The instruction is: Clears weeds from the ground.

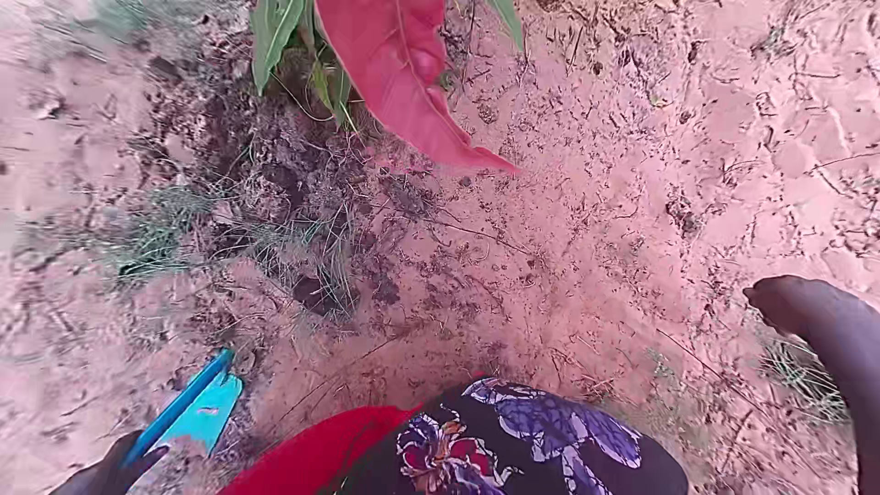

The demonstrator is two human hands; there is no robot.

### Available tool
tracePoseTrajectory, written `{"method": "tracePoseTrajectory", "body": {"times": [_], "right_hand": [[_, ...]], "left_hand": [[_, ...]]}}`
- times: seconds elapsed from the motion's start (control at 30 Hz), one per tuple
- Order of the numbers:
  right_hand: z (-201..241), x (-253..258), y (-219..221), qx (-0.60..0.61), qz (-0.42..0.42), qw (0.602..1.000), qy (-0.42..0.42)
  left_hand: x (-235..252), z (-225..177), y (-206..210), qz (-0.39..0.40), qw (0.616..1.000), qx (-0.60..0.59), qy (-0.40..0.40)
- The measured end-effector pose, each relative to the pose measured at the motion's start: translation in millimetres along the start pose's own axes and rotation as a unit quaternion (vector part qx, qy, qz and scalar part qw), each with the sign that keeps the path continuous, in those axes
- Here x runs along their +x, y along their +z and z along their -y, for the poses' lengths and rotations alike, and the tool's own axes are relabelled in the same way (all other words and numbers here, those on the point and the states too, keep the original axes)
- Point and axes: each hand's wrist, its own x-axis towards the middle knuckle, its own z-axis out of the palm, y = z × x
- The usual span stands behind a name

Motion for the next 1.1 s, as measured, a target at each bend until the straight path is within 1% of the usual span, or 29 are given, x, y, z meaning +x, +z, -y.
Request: {"method": "tracePoseTrajectory", "body": {"times": [0.03, 0.07, 0.13, 0.17, 0.2, 0.23, 0.3, 0.33, 0.37, 0.43, 0.47, 0.53, 0.57, 0.63, 0.7, 0.77, 0.83, 0.87, 0.9, 0.93, 0.97, 1.03, 1.07, 1.1], "right_hand": [[20, -4, -7, 0.006, -0.007, 0.999, -0.050], [41, -11, -13, 0.026, -0.008, 0.994, -0.106], [92, -38, -28, 0.071, 0.028, 0.977, -0.200], [121, -60, -39, 0.071, 0.057, 0.967, -0.239], [150, -82, -49, 0.047, 0.069, 0.955, -0.285], [179, -103, -54, 0.017, 0.072, 0.939, -0.335], [231, -139, -61, -0.031, 0.050, 0.899, -0.434], [254, -152, -60, -0.043, 0.029, 0.868, -0.493], [279, -167, -60, -0.063, 0.031, 0.844, -0.532], [330, -203, -64, -0.118, 0.040, 0.809, -0.575], [353, -218, -65, -0.145, 0.022, 0.795, -0.589], [395, -240, -67, -0.187, -0.033, 0.784, -0.591], [416, -245, -69, -0.196, -0.055, 0.793, -0.574], [453, -238, -73, -0.192, -0.091, 0.827, -0.520], [485, -224, -76, -0.146, -0.107, 0.862, -0.473], [507, -213, -71, -0.078, -0.121, 0.886, -0.441], [524, -213, -61, 0.011, -0.151, 0.907, -0.394], [530, -211, -55, 0.072, -0.175, 0.910, -0.368], [536, -208, -49, 0.145, -0.205, 0.902, -0.351], [542, -203, -45, 0.212, -0.239, 0.883, -0.345], [548, -200, -41, 0.254, -0.266, 0.860, -0.353], [558, -195, -30, 0.313, -0.296, 0.820, -0.377], [562, -194, -24, 0.338, -0.302, 0.806, -0.381], [566, -195, -19, 0.352, -0.306, 0.801, -0.375]], "left_hand": [[13, 13, 11, 0.023, 0.998, -0.027, -0.047], [19, 16, 14, 0.036, 0.996, -0.034, -0.076], [31, 24, 15, 0.024, 0.997, -0.026, -0.072], [34, 28, 18, 0.016, 0.998, -0.023, -0.058], [33, 31, 21, 0.021, 0.998, -0.025, -0.047], [30, 35, 19, 0.033, 0.998, -0.025, -0.039], [31, 32, 5, 0.050, 0.998, -0.029, -0.018], [31, 31, -2, 0.048, 0.998, -0.028, -0.008], [32, 29, -6, 0.039, 0.999, -0.028, 0.000], [37, 25, -7, -0.005, 1.000, -0.024, 0.013], [43, 21, -4, -0.024, 0.999, -0.017, 0.017], [57, 8, 0, -0.027, 0.999, -0.030, 0.018], [66, 2, 1, -0.025, 0.999, -0.039, 0.019], [82, -14, 3, -0.024, 0.997, -0.063, 0.023], [91, -29, -3, -0.020, 0.995, -0.095, 0.031], [96, -35, -5, -0.014, 0.991, -0.125, 0.043], [101, -37, -7, -0.005, 0.989, -0.136, 0.051], [102, -37, -7, -0.004, 0.989, -0.138, 0.054], [102, -38, -8, -0.003, 0.989, -0.139, 0.055], [102, -39, -9, -0.002, 0.989, -0.140, 0.054], [101, -40, -10, -0.003, 0.989, -0.139, 0.054], [98, -41, -12, -0.003, 0.990, -0.131, 0.060], [98, -41, -12, -0.001, 0.990, -0.124, 0.063], [98, -40, -12, 0.005, 0.991, -0.118, 0.064]]}}
